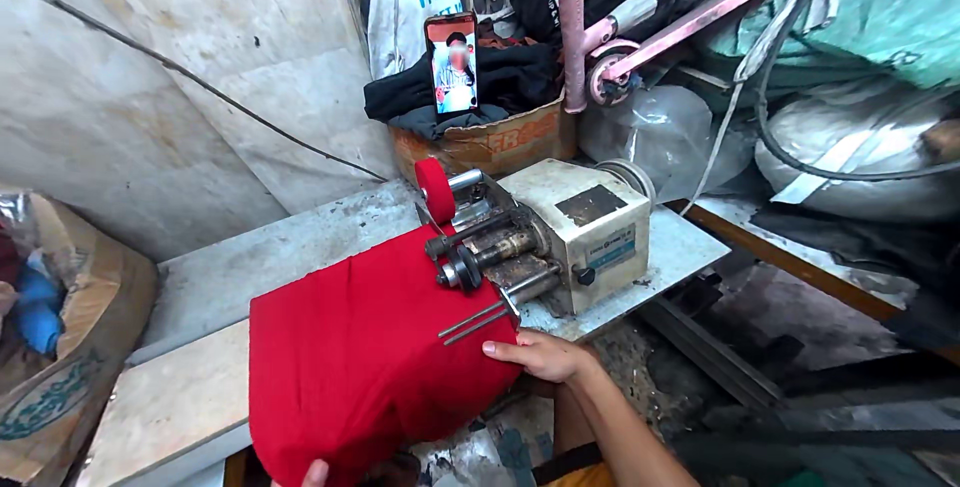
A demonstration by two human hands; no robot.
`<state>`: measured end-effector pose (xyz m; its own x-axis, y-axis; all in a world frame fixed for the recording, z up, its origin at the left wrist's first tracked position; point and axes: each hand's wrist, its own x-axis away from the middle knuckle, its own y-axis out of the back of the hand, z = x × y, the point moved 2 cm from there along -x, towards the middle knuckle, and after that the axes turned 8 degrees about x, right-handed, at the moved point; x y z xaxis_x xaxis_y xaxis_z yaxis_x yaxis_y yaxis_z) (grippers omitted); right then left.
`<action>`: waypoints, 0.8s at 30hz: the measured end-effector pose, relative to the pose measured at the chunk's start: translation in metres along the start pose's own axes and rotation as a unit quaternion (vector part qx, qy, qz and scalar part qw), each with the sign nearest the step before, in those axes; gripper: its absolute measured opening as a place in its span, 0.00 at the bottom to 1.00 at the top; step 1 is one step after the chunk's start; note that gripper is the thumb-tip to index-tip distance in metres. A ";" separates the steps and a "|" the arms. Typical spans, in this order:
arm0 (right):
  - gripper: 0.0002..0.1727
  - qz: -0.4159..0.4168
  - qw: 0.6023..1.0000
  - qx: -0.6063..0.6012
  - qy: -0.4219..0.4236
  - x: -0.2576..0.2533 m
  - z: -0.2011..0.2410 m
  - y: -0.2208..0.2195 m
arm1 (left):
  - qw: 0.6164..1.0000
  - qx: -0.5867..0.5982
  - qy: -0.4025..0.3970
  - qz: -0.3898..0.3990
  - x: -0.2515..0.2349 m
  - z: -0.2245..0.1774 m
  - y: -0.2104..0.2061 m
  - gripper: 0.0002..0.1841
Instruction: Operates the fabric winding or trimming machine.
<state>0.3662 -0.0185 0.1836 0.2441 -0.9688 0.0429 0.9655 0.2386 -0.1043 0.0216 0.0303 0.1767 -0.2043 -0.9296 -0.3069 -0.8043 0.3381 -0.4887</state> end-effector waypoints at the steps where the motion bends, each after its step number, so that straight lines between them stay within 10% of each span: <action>1: 0.14 0.000 1.000 0.001 0.000 0.001 0.000 -0.001 | 1.000 -0.002 -0.005 -0.008 -0.001 0.001 0.001 0.17; 12: 0.15 0.001 1.000 -0.005 0.010 -0.001 -0.002 0.001 | 0.980 -0.195 0.017 0.021 -0.001 0.010 -0.016 0.17; 24: 0.16 -0.009 1.000 0.029 -0.001 0.000 -0.001 0.001 | 0.994 -0.083 -0.023 0.063 -0.009 -0.002 -0.001 0.20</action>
<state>0.3670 -0.0186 0.1831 0.2276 -0.9727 0.0459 0.9731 0.2255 -0.0464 0.0230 0.0383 0.1820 -0.2860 -0.8724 -0.3963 -0.8560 0.4185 -0.3035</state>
